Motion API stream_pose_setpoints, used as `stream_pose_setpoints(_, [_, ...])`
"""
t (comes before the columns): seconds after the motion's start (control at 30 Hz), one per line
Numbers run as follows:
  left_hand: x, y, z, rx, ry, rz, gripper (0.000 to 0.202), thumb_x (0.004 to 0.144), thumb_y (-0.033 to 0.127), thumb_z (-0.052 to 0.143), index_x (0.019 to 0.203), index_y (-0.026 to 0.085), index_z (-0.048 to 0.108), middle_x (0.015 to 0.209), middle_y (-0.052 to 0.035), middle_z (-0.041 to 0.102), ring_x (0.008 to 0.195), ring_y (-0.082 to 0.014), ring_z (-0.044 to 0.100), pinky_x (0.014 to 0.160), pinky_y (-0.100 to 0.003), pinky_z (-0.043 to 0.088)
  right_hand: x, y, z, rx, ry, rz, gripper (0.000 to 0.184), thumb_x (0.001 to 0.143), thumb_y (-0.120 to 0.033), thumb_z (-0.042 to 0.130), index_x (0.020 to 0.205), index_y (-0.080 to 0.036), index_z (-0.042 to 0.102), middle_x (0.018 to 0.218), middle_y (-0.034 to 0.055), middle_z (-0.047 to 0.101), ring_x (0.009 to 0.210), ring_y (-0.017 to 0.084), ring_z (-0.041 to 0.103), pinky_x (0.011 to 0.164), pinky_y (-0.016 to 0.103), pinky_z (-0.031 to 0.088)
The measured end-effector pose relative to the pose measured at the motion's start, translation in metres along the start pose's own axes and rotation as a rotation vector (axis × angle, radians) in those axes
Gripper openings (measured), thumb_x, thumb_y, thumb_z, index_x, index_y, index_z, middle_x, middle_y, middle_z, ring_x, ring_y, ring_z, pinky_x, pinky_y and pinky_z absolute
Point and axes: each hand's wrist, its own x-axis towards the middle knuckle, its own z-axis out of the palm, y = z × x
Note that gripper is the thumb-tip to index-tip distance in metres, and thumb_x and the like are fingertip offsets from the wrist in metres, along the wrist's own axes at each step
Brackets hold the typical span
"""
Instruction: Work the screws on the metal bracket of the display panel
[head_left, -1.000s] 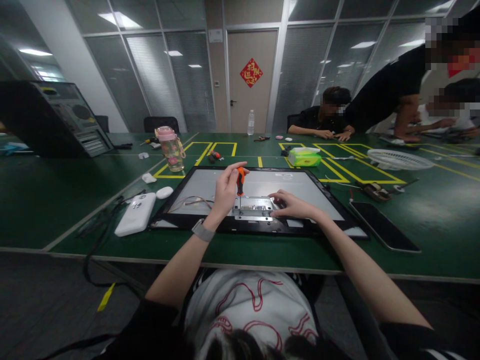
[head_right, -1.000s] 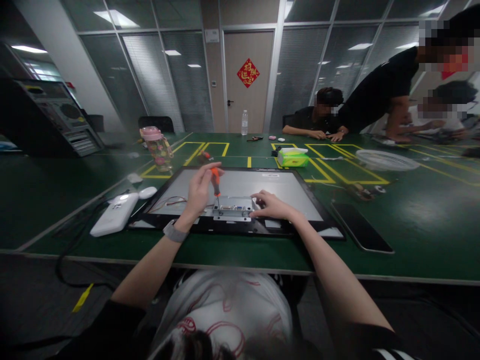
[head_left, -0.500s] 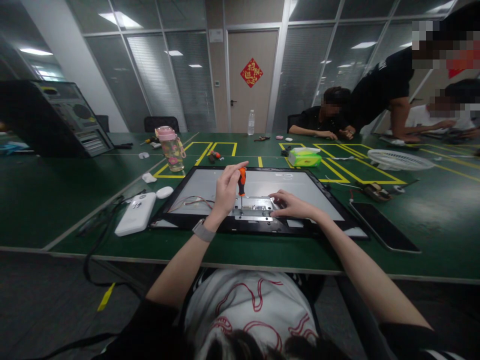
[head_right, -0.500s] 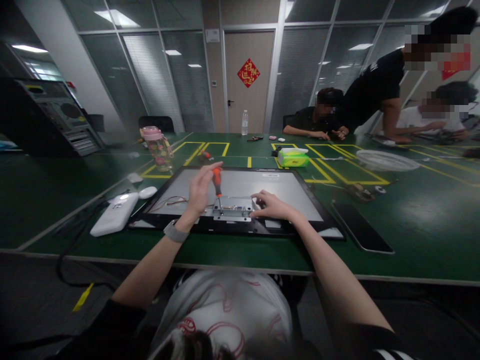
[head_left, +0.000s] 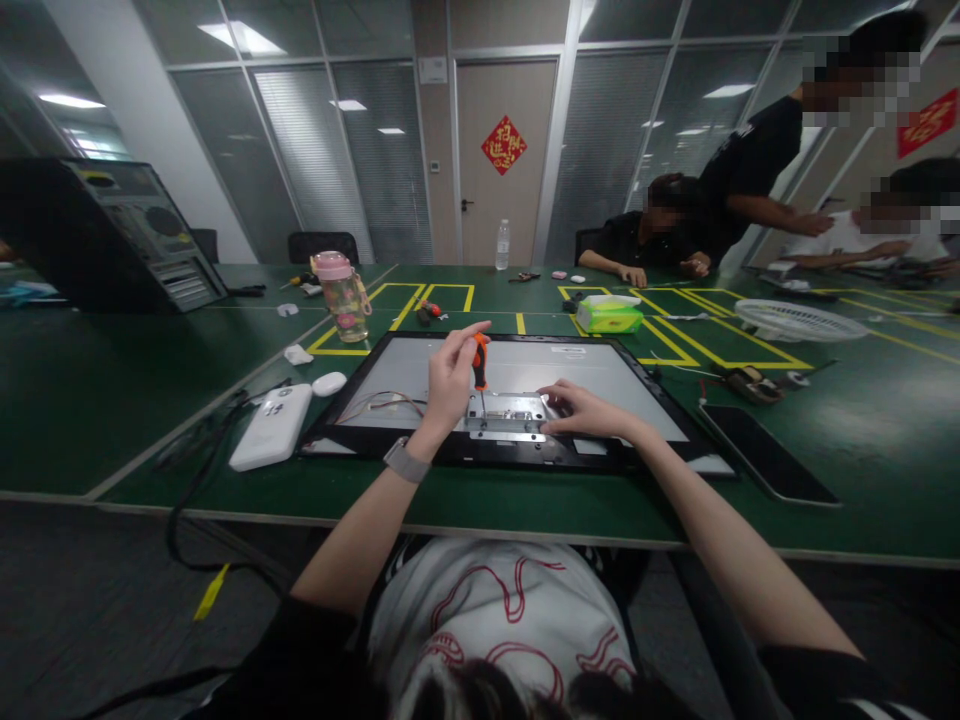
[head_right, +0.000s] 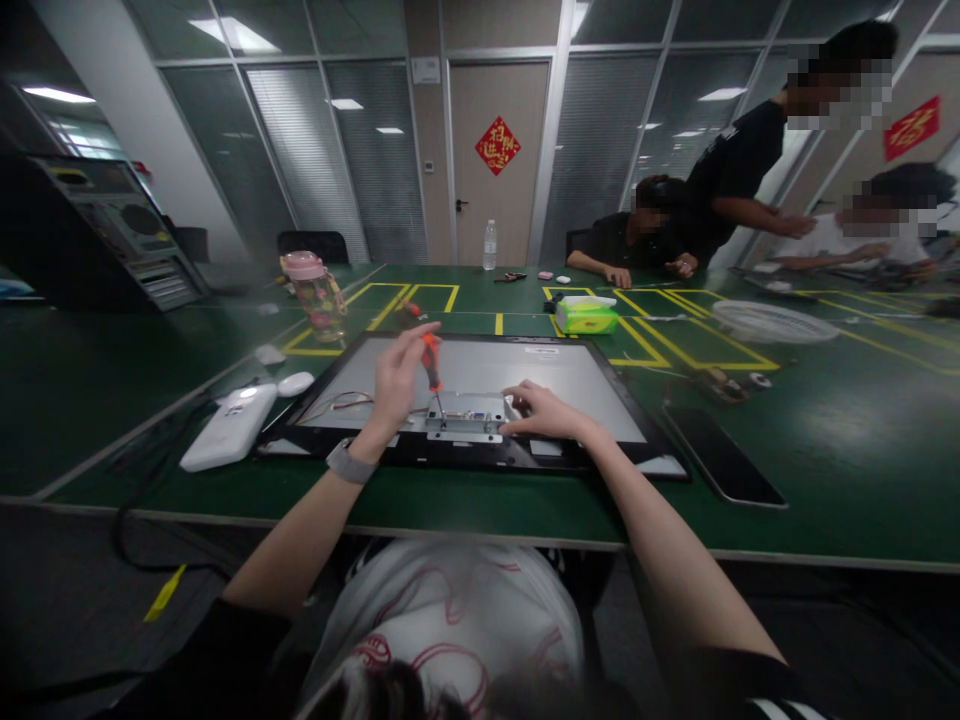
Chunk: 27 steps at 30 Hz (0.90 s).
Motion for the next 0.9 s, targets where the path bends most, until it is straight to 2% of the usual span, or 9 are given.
stream_pose_setpoints(0.13, [-0.0007, -0.0005, 0.0015, 0.002, 0.001, -0.024, 0.016, 0.086, 0.026, 0.058, 0.098, 0.021, 0.067, 0.087, -0.0029, 0.062, 0.075, -0.0122, 0.057, 0.070, -0.026, 0.046, -0.0002, 0.0004, 0.0004, -0.010, 0.003, -0.001, 0.069, 0.070, -0.059, 0.066, 0.126, -0.020, 0.054, 0.107, 0.0085, 0.051, 0.098, 0.024, 0.056, 0.091, 0.037, 0.046])
stream_pose_setpoints(0.23, [-0.0011, -0.0016, 0.0025, 0.016, 0.034, -0.021, 0.011, 0.082, 0.026, 0.064, 0.091, 0.021, 0.067, 0.086, -0.0023, 0.060, 0.074, -0.0119, 0.055, 0.069, -0.026, 0.045, -0.0004, 0.0007, 0.0007, -0.006, 0.013, -0.009, 0.068, 0.070, -0.058, 0.067, 0.126, -0.022, 0.054, 0.106, 0.0076, 0.051, 0.097, 0.024, 0.056, 0.090, 0.038, 0.046])
stream_pose_setpoints(0.43, [-0.0012, -0.0017, 0.0028, -0.082, -0.040, -0.036, 0.026, 0.095, 0.027, 0.040, 0.107, 0.021, 0.062, 0.085, -0.0038, 0.063, 0.076, -0.0137, 0.059, 0.067, -0.027, 0.046, -0.0011, -0.0005, -0.0004, -0.007, 0.008, -0.007, 0.068, 0.070, -0.058, 0.067, 0.126, -0.022, 0.055, 0.107, 0.0080, 0.051, 0.097, 0.024, 0.056, 0.089, 0.038, 0.046])
stream_pose_setpoints(0.63, [-0.0025, -0.0030, 0.0038, -0.005, -0.013, -0.015, 0.021, 0.089, 0.037, 0.054, 0.099, 0.023, 0.067, 0.088, -0.0040, 0.062, 0.081, -0.0155, 0.059, 0.070, -0.028, 0.048, -0.0005, 0.0011, -0.0004, 0.006, -0.002, 0.003, 0.069, 0.069, -0.058, 0.068, 0.126, -0.022, 0.054, 0.108, 0.0079, 0.051, 0.097, 0.024, 0.056, 0.089, 0.038, 0.047])
stream_pose_setpoints(0.77, [-0.0020, -0.0022, 0.0030, -0.032, -0.033, -0.023, 0.026, 0.093, 0.037, 0.047, 0.105, 0.022, 0.064, 0.082, -0.0032, 0.062, 0.076, -0.0143, 0.058, 0.070, -0.028, 0.048, -0.0013, -0.0009, -0.0006, 0.002, 0.004, 0.002, 0.068, 0.070, -0.057, 0.068, 0.126, -0.021, 0.054, 0.108, 0.0083, 0.051, 0.098, 0.024, 0.056, 0.090, 0.037, 0.046])
stream_pose_setpoints(0.9, [-0.0014, -0.0026, 0.0032, -0.062, -0.030, -0.034, 0.029, 0.096, 0.035, 0.040, 0.103, 0.020, 0.064, 0.083, -0.0039, 0.064, 0.080, -0.0142, 0.059, 0.075, -0.029, 0.048, -0.0013, -0.0020, -0.0005, -0.006, 0.003, 0.005, 0.069, 0.070, -0.059, 0.067, 0.125, -0.019, 0.054, 0.107, 0.0087, 0.051, 0.097, 0.024, 0.057, 0.089, 0.037, 0.047])
